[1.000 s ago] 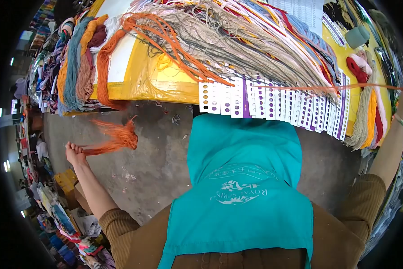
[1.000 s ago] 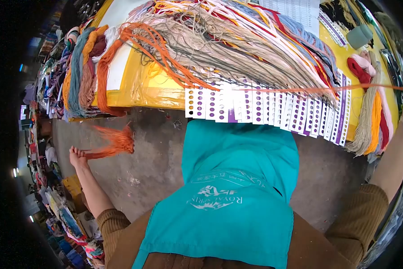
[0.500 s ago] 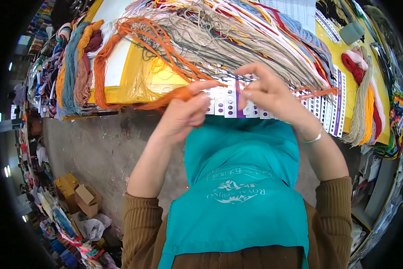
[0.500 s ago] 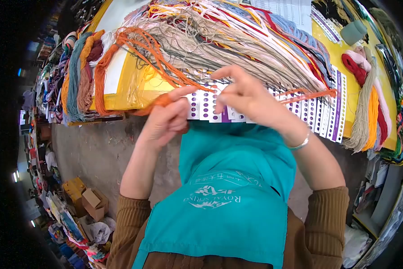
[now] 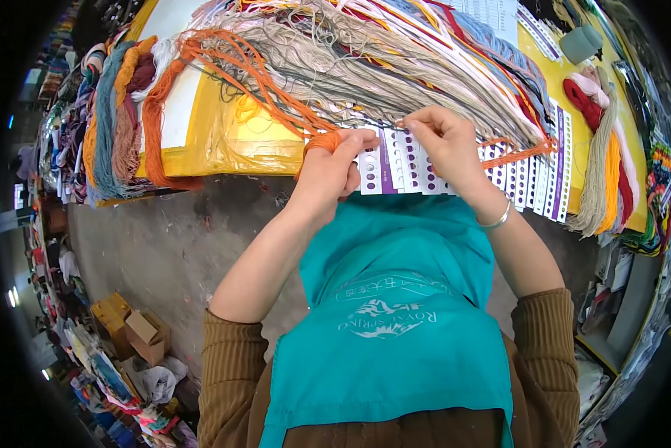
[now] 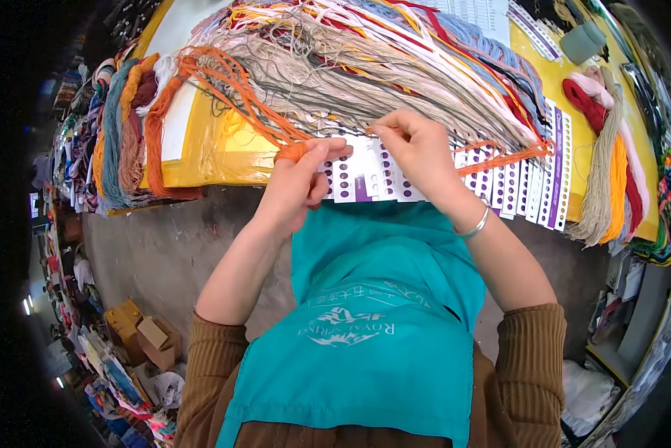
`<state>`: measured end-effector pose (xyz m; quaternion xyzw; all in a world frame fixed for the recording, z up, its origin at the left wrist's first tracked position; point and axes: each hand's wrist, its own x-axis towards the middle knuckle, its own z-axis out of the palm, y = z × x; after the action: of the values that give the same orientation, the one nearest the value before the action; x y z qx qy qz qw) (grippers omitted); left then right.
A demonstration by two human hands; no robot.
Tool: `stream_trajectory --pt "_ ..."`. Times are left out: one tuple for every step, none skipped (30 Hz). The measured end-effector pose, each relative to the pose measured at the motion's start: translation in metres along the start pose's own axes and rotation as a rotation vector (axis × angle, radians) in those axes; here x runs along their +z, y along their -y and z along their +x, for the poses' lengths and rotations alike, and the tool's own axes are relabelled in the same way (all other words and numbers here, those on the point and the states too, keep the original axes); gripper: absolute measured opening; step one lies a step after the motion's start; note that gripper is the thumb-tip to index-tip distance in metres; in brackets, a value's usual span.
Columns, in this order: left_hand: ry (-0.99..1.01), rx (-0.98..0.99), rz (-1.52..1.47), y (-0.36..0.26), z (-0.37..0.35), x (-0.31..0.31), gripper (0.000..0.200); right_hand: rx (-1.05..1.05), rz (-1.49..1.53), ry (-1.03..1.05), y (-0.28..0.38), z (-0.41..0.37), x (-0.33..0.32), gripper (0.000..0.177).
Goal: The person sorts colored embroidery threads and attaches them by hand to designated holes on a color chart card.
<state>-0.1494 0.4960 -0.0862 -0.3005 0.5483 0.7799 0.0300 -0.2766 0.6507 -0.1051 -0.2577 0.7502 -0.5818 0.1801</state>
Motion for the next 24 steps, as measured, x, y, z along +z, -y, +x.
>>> stream_trajectory --pt "0.005 -0.042 0.021 -0.003 0.001 0.003 0.028 0.044 0.006 0.024 -0.007 0.003 -0.003 0.012" --pt "0.011 -0.085 0.042 -0.007 0.001 0.005 0.031 0.055 -0.04 0.049 -0.013 0.003 -0.003 0.013" --pt "0.001 -0.101 0.064 -0.009 0.002 0.008 0.031 0.067 -0.085 0.074 -0.015 0.003 -0.004 0.013" --pt "-0.008 -0.117 0.087 -0.011 0.003 0.01 0.032 0.08 -0.13 0.099 -0.017 0.003 -0.004 0.014" --pt "-0.017 -0.133 0.111 -0.012 0.004 0.013 0.033 0.069 -0.098 0.089 -0.02 0.003 -0.003 0.014" --pt "0.025 -0.118 0.168 -0.012 0.007 0.014 0.034 0.059 -0.066 0.079 -0.023 0.004 -0.002 0.014" --pt "0.067 -0.1 0.225 -0.011 0.012 0.015 0.035 0.045 -0.035 0.069 -0.024 0.004 -0.001 0.014" --pt "0.11 -0.082 0.282 -0.008 0.016 0.016 0.036 0.043 -0.038 0.071 -0.025 0.004 -0.001 0.014" --pt "0.035 0.023 0.324 0.002 0.021 0.02 0.031 0.04 -0.042 0.072 -0.025 0.004 -0.001 0.014" --pt "0.026 0.086 0.364 0.008 0.026 0.021 0.028 0.039 -0.045 0.074 -0.026 0.004 -0.001 0.014" --pt "0.016 0.149 0.403 0.012 0.03 0.022 0.025 0.037 -0.038 0.069 -0.026 0.003 0.0 0.013" --pt "0.005 0.212 0.442 0.016 0.034 0.022 0.022 0.034 -0.031 0.065 -0.027 0.004 0.0 0.013" --pt "-0.004 0.226 0.448 0.022 0.039 0.02 0.019 0.032 -0.023 0.062 -0.027 0.004 0.001 0.013" --pt "-0.014 0.239 0.455 0.027 0.045 0.017 0.017 0.037 -0.024 0.059 -0.026 0.003 0.002 0.012" --pt "-0.024 0.253 0.46 0.028 0.047 0.017 0.014 0.042 -0.026 0.057 -0.025 0.003 0.002 0.012" --pt "-0.025 0.242 0.437 0.029 0.047 0.017 0.014 0.047 -0.027 0.053 -0.024 0.003 0.002 0.011" --pt "-0.024 0.231 0.414 0.028 0.047 0.016 0.014 0.034 -0.058 0.052 -0.024 0.004 0.002 0.011" --pt "-0.026 0.219 0.39 0.025 0.044 0.016 0.014 0.021 -0.089 0.053 -0.023 0.004 0.003 0.011" --pt "-0.027 0.133 0.387 0.007 0.032 0.021 0.017 0.007 -0.118 0.056 -0.022 0.004 0.004 0.011" --pt "-0.04 0.099 0.338 0.003 0.029 0.023 0.016 0.01 -0.128 0.07 -0.021 0.004 0.005 0.01" --pt "-0.052 0.066 0.288 0.001 0.028 0.025 0.014 0.014 -0.14 0.083 -0.02 0.003 0.006 0.009" --pt "-0.062 0.033 0.238 0.0 0.028 0.026 0.013 0.017 -0.152 0.094 -0.02 0.003 0.006 0.008" --pt "-0.027 0.016 0.204 -0.001 0.029 0.025 0.013 0.003 -0.156 0.098 -0.02 0.004 0.006 0.009" --pt "0.009 -0.001 0.169 -0.001 0.03 0.022 0.013 -0.011 -0.161 0.101 -0.021 0.004 0.006 0.009"
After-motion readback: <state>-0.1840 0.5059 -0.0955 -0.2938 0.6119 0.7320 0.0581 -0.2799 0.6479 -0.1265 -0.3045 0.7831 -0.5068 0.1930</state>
